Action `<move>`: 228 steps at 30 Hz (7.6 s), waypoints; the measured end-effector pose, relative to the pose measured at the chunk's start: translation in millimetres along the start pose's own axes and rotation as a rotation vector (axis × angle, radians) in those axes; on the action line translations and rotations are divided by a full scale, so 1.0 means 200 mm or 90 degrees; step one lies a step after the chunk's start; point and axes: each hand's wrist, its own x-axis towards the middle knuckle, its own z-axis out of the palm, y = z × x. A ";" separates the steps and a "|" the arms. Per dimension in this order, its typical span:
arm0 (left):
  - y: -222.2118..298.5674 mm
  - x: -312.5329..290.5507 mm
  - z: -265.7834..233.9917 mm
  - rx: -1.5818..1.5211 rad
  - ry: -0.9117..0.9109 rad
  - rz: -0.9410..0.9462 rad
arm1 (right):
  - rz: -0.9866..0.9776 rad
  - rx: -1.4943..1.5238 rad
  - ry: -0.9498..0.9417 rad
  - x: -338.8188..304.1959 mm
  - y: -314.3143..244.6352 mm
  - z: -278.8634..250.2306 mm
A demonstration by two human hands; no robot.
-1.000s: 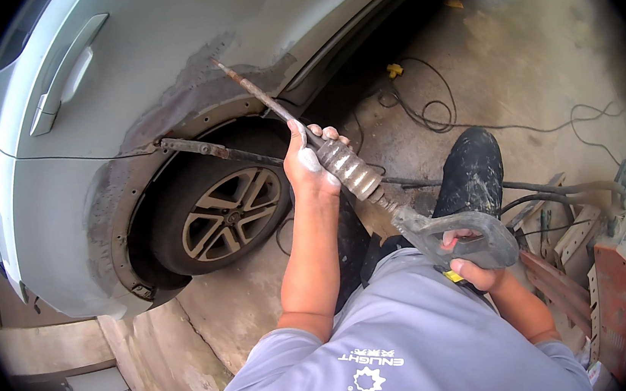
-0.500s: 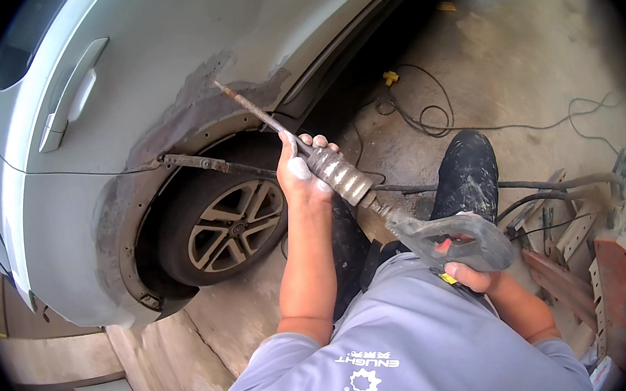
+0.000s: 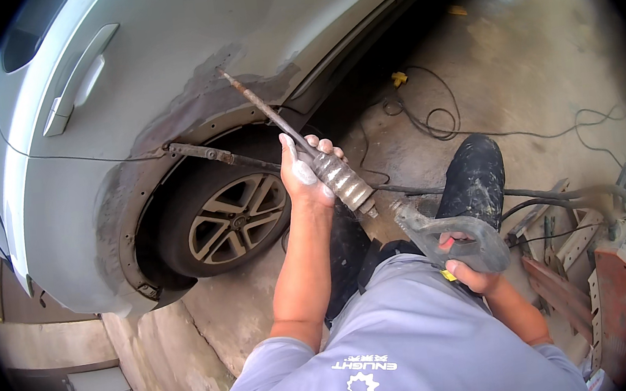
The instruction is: The person uses a pneumatic die grinder to remove paint and smooth the surface of a car's rear quarter panel near the wheel arch. They briefly switch to a hammer to tap the panel, then resume grinding the same area.
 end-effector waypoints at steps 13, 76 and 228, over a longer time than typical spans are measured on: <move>-0.02 0.04 -0.13 -0.087 -0.207 0.029 | -0.014 0.036 -0.041 0.02 0.01 0.00; 0.03 -0.04 -0.13 0.001 -0.097 0.008 | 0.007 0.062 -0.112 0.02 0.06 -0.01; -0.04 -0.02 -0.25 -0.205 -0.318 0.012 | -0.013 0.021 -0.105 0.08 0.03 0.01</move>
